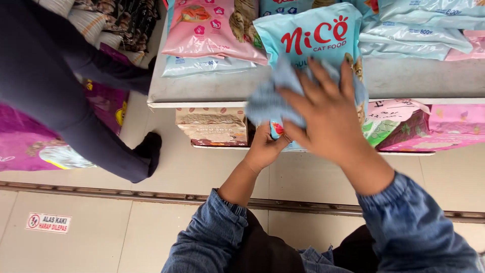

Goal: Cleaning and organizing bags of pet food on shelves using a cleaning cloth.

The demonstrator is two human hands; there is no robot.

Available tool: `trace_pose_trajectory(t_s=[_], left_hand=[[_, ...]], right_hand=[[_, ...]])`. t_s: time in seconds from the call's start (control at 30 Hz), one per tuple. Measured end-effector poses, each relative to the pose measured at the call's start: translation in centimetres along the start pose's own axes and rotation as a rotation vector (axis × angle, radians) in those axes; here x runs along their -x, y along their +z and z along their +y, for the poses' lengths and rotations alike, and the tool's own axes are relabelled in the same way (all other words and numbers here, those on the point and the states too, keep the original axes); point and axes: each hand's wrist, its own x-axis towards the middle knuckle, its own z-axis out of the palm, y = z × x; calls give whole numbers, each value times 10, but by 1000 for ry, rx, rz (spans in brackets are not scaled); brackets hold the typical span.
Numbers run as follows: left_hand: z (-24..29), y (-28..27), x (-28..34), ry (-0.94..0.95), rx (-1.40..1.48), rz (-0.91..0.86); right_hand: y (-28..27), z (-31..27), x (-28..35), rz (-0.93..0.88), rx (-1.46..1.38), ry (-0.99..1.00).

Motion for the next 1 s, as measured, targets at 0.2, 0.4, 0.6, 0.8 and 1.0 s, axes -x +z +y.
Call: trace_pose_trajectory(t_s=[0.2,0.4,0.6,0.8,1.0], left_hand=[[10,8,-2,137,-180,38],[32,37,14,41,-39,91],[69,78,23,300,-273,22],[77,80,-9,274,-270,-123],[37,96,-11,67,-36,12]], right_hand=[[18,24,87,6,-21,-39],[-1,50,97,188,-347,283],[-6,66,131,189,-812,352],[-25,69,146,467,-680,283],[-14,72,144,651,-424,378]])
